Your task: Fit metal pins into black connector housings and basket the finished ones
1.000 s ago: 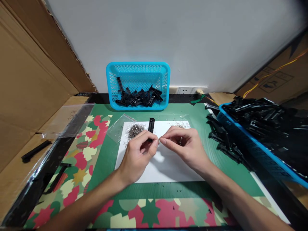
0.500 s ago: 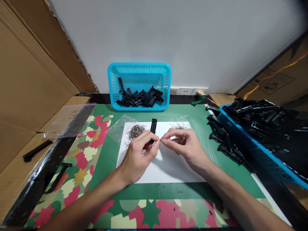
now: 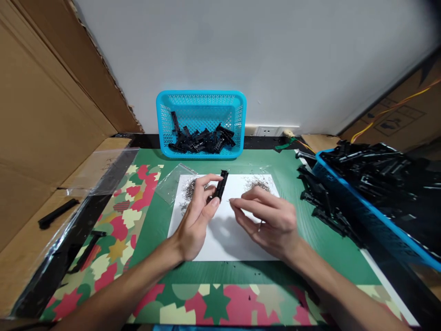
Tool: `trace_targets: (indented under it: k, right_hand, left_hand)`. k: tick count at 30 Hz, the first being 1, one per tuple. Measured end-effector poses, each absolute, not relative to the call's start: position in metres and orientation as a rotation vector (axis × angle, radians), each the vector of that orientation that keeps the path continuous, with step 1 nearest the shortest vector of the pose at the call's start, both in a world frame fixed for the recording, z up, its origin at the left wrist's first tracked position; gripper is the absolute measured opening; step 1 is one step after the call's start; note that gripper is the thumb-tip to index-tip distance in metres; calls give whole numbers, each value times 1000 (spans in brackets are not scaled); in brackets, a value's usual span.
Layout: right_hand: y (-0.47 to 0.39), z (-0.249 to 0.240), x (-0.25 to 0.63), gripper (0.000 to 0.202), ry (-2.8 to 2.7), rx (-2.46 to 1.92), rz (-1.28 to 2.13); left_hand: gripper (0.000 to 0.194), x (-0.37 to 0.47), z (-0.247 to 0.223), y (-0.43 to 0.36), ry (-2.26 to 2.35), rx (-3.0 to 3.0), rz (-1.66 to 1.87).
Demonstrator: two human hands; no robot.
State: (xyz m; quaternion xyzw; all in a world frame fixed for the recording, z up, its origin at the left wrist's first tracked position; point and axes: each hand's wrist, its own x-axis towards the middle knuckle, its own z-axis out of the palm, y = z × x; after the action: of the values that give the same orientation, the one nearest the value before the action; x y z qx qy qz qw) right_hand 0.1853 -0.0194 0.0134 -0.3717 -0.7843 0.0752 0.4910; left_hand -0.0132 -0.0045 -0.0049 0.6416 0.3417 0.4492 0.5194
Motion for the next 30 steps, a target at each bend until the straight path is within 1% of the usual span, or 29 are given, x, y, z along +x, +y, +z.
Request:
trace_targets:
  k: [3,9,17,25,30]
  right_hand:
    - [-21,7,181,20,-1935,-852,95]
    - [-24,8,179,18,-1948,-881,144]
    - [-23,9,180,14,-1990,-875,53]
    - [-23,7,181,19,-2009,-863,23]
    - [-23,7,181,21,-2018,-847,61]
  left_hand:
    - [42,-9,-5,-8,751,1460,1094]
    - [41,-8,-7,-13,789,1634,1133]
    - [42,-14,-15,-12,874,1829,1140]
    - [44,-16,-16,-12,883,1886,1106]
    - [43,-16,-14,-13,879,1851,1071]
